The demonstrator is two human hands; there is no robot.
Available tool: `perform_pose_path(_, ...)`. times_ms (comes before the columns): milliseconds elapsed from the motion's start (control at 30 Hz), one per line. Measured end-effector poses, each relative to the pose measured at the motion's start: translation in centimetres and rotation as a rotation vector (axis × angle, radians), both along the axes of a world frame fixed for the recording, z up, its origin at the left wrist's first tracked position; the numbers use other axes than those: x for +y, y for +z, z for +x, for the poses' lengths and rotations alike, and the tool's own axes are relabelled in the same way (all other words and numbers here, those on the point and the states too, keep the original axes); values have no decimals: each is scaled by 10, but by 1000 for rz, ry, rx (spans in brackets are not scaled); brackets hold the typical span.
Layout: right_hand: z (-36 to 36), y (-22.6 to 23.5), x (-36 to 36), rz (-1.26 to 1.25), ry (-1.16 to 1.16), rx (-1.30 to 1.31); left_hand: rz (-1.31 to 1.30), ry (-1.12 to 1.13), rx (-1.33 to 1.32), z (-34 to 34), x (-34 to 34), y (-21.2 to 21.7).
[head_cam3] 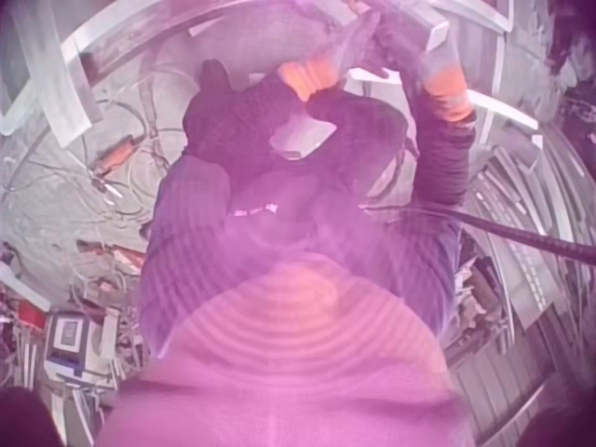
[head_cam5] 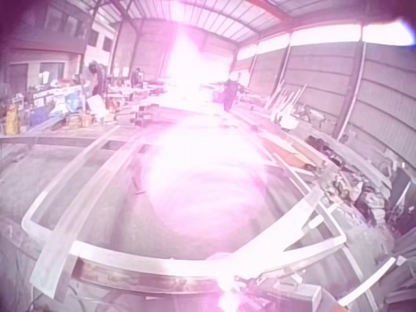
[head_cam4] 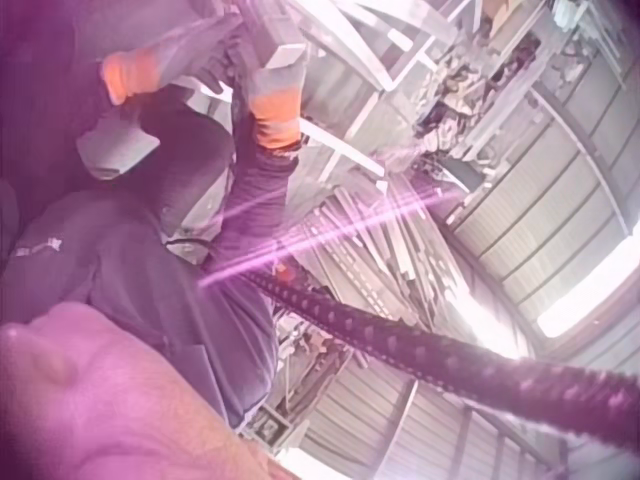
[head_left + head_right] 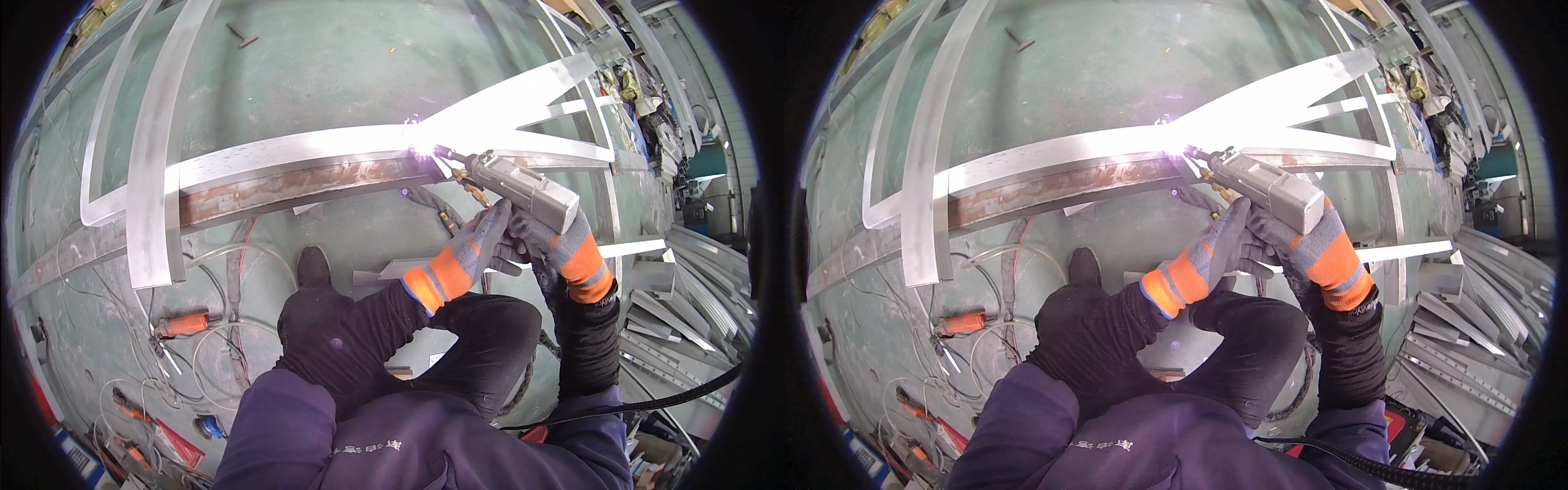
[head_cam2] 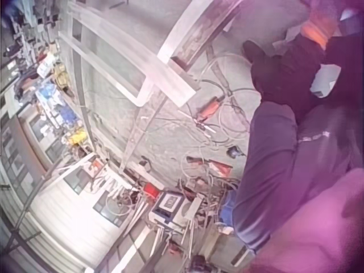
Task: The person welds joints on a large aluminum frame while sitting on the floor, then uses an angle grinder to smooth the welded seams. The person handles the welding torch and grinder with gloved hands, repositioning the frame as needed.
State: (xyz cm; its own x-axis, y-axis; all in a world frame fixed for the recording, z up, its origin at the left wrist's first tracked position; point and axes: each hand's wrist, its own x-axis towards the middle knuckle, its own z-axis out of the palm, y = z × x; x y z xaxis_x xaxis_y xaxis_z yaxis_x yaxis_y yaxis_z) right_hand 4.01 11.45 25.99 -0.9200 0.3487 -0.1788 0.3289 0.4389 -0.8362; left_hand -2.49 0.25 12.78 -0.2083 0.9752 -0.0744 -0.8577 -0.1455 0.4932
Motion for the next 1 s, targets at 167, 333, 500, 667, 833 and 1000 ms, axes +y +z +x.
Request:
perform_pose_path(167,4,2,0,2,-8,-19,20,13,11,4,-4,4)
perform_pose_path(333,6,4,-3,-3,-15,-43,20,0,-22,8,-4,3)
perform_pose_path(500,10,8,-3,-7,-38,-96,-15,-1,-60,13,-4,4)
perform_pose_path(667,19,3,1,12,-30,-58,36,-16,-137,18,0,-4)
perform_pose_path(833,22,6,-2,7,-14,-57,36,-38,-87,19,-2,-1)
perform_pose_path(1000,25,9,-7,10,-6,-55,41,-39,-92,23,-4,1)
